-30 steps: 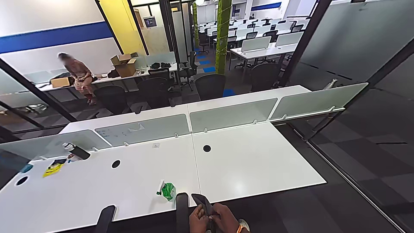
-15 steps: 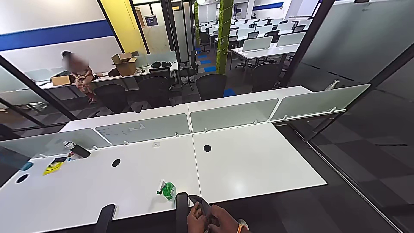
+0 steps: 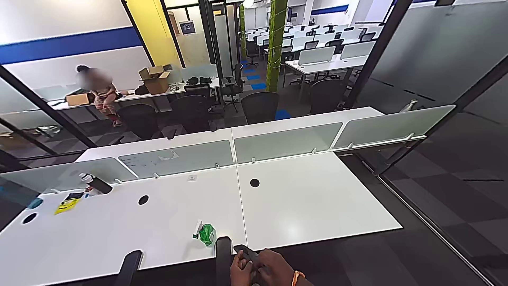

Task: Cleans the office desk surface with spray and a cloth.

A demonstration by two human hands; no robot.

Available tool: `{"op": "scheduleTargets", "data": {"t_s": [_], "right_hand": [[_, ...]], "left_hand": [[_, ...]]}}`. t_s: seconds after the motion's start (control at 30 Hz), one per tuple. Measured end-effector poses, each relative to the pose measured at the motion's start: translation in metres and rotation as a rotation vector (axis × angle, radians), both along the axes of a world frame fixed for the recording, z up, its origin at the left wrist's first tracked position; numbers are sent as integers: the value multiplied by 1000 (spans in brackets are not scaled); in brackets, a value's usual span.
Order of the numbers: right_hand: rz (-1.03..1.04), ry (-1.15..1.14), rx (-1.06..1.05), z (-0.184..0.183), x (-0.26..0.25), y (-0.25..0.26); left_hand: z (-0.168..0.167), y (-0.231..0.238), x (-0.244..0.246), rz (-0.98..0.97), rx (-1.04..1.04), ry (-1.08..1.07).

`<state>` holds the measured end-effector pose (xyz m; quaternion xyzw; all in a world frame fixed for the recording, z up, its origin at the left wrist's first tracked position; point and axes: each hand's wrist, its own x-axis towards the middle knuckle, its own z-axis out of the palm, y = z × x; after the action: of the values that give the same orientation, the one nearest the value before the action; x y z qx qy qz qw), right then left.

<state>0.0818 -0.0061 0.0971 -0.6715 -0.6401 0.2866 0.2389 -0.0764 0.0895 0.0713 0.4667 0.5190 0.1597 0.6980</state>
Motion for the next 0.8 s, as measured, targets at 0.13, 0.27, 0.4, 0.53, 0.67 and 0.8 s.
{"op": "scheduleTargets", "data": {"t_s": [0.13,0.27,0.4,0.53,0.67,0.8], "right_hand": [[99,5,54,6,5,-3],[143,4,92,13,8,-7],[153,40,189,16,11,-11],[155,93,262,20,16,-12],[96,105,342,11,26,-9],[25,100,315,16,33,-7]], "left_hand": [[-25,7,-10,-70,81,146],[-32,10,-20,-61,102,197],[-37,15,-29,-20,61,187],[-46,23,-39,-26,29,221],[-37,22,-45,-25,16,250],[-30,21,-51,-68,126,193]]}}
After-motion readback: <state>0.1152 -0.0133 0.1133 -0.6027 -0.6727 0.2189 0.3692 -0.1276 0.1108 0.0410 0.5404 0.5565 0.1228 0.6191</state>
